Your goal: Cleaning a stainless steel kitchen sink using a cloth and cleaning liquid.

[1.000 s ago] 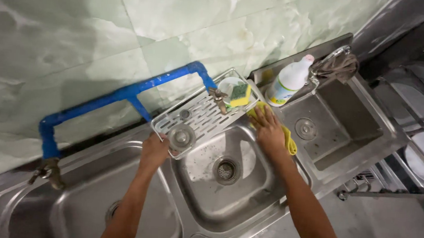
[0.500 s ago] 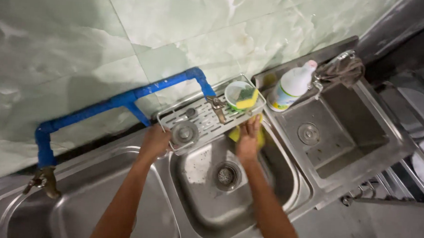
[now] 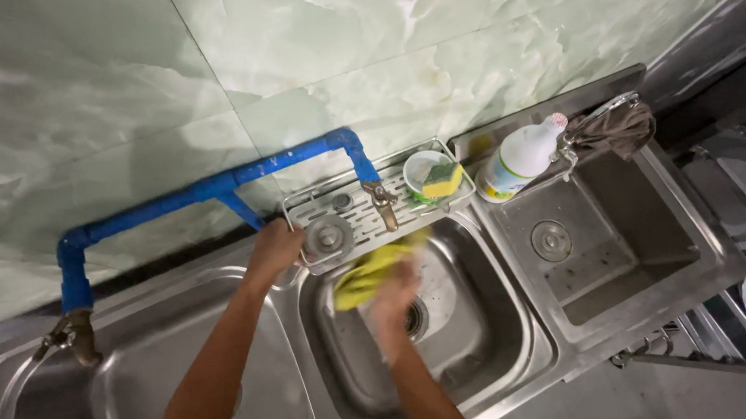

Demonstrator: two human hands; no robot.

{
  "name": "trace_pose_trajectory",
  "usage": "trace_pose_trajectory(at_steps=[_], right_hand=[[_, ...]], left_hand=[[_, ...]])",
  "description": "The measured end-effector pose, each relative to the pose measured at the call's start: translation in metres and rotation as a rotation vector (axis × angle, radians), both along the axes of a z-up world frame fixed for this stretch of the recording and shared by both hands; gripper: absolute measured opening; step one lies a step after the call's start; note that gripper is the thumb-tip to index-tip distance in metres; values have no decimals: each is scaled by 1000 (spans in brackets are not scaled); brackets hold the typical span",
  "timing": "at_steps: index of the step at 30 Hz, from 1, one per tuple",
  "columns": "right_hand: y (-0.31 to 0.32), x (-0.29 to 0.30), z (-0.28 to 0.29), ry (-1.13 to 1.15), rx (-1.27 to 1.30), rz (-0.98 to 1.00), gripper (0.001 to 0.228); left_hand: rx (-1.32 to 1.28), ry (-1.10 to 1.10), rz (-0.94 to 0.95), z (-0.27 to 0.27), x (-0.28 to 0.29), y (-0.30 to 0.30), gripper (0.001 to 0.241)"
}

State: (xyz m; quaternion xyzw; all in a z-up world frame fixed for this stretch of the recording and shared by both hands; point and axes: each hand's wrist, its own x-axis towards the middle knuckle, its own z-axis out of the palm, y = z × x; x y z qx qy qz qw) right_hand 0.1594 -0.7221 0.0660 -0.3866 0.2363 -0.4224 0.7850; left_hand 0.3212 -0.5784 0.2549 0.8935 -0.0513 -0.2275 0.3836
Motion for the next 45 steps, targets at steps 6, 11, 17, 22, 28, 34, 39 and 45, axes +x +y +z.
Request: trace_pose_trajectory(at_steps=[6,11,17,22,28,34,39,45], right_hand=[[-117,36,-16,-241,367,-91,44],[-36,76,8,232,472,-48,60],[96,49,60,236,577,367,45],[-8,68,11,312,583,259,35],[-123,65,-26,67,143,-105,38],[-15,80,-16,309,135,-112,38],[99,56,-11,882,184,296,57],[48,64,18,610,577,534,33]], left_hand=[[-29,47,29,4,5,0,39],[31,-39,-29,10,1,-1,40],[20,-85,2,-5,8,-1,46],[-30,-65,3,-22,14,3,43],[-79,66,56,21,-2,1,41],[-11,-102,28,-6,8,3,39],[-69,20,81,8,1,-1,37],[144,-406,-270,-54,17,9,38]])
